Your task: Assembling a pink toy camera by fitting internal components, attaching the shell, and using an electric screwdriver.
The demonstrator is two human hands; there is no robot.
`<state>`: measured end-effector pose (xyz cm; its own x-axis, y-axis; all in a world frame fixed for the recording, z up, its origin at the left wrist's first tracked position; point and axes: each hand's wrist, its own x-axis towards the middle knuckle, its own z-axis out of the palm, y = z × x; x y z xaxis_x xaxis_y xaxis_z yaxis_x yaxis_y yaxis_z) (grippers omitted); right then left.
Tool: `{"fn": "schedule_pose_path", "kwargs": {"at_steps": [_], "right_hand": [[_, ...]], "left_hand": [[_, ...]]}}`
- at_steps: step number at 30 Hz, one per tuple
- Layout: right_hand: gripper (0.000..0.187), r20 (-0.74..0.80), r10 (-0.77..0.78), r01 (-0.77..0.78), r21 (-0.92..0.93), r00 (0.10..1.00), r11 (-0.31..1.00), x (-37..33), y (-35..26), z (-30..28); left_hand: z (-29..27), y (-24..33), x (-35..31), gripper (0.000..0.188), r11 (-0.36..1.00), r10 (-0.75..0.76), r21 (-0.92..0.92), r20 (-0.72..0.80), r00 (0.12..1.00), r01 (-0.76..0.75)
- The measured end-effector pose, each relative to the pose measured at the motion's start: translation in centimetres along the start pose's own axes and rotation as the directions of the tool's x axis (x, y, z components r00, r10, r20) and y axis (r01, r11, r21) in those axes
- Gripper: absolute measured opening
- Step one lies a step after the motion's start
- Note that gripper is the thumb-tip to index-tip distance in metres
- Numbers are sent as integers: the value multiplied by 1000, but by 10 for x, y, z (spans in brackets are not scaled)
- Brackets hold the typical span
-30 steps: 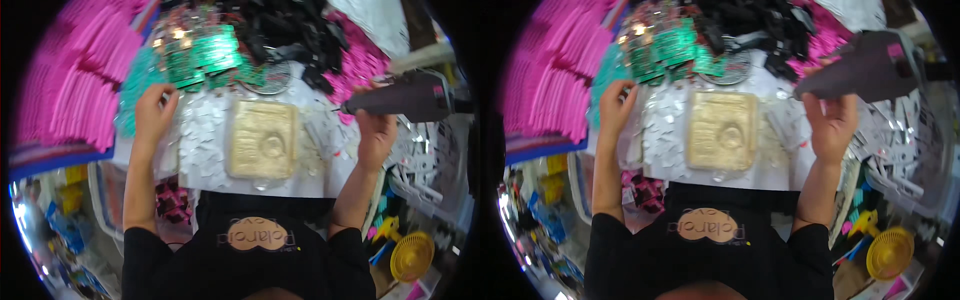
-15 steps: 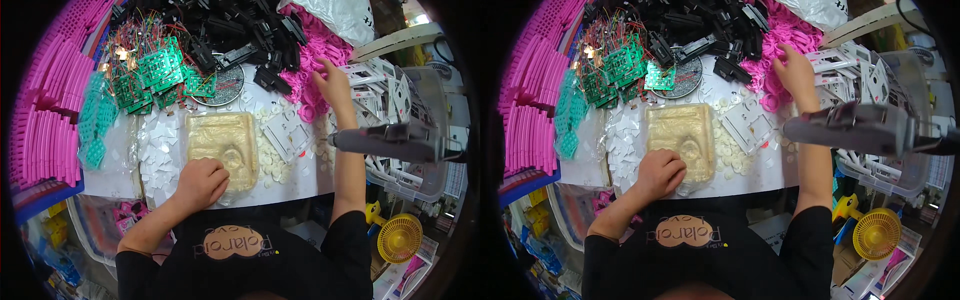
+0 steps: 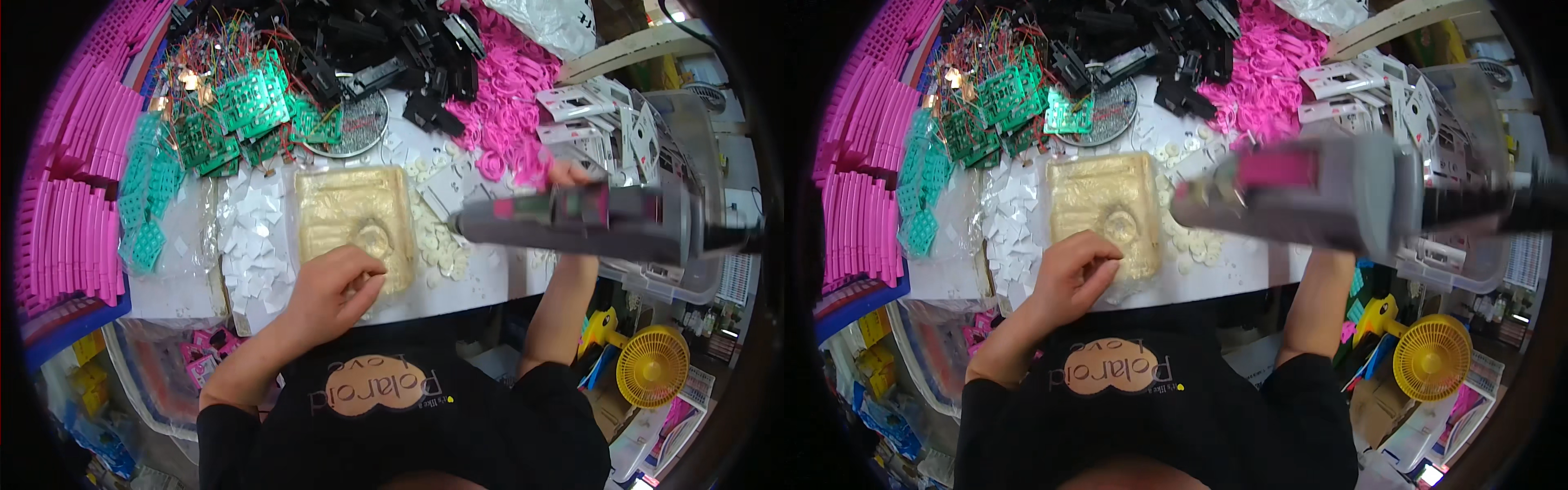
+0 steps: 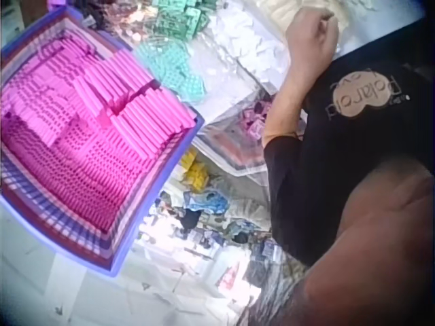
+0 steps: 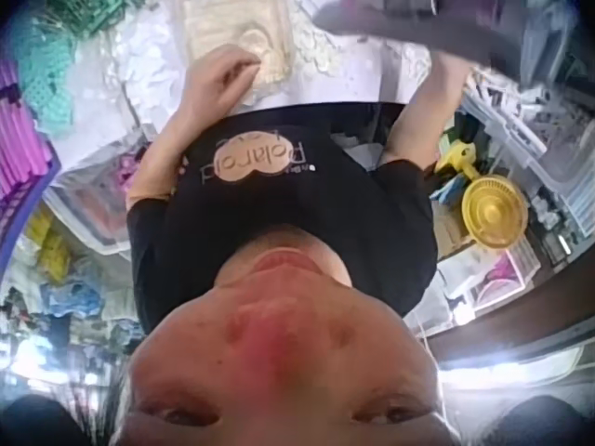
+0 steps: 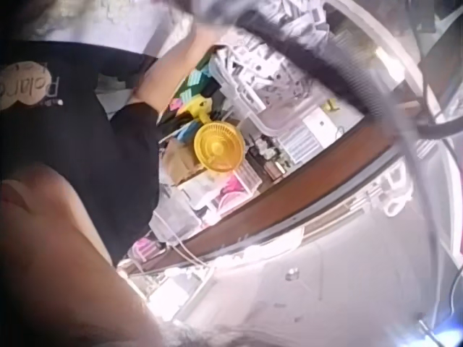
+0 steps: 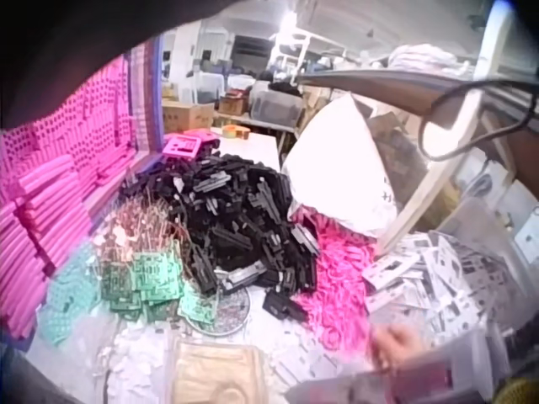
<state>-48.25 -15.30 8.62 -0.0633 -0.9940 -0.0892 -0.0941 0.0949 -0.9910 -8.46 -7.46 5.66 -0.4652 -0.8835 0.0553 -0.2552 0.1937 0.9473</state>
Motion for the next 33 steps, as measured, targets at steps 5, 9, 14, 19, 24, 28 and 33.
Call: {"fn": "schedule_pose_path", "kwargs": {"at_steps": [5,9,14,19,24,28,33], "right_hand": [[20,197,350,-402,463,916,790,-116,32,97],[19,251,313,-370,230,916,900,-135,28,141],[25,255,-268,352,-382,929,854,-103,8,165],[14,469,-357,576,-501,808,646,-75,14,185],[15,446,-405,601,-640,798,479,-40,37,200],[16,526,-329,618,-705,784,348,-36,39,204],[22,542,-254,597,-707,802,379,-36,32,200]], "left_hand": [[35,17,6,32,918,-200,-322,130,971,232],[41,8,5,33,826,-313,-441,157,936,351],[13,4,-9,24,730,-446,-454,251,859,511],[0,-10,-15,27,960,-277,-36,12,961,277],[-12,-15,-6,33,903,119,427,-137,983,-50],[-7,-30,-6,41,776,279,569,77,957,-272],[-2,-32,-12,50,659,227,699,166,960,-276]]}}
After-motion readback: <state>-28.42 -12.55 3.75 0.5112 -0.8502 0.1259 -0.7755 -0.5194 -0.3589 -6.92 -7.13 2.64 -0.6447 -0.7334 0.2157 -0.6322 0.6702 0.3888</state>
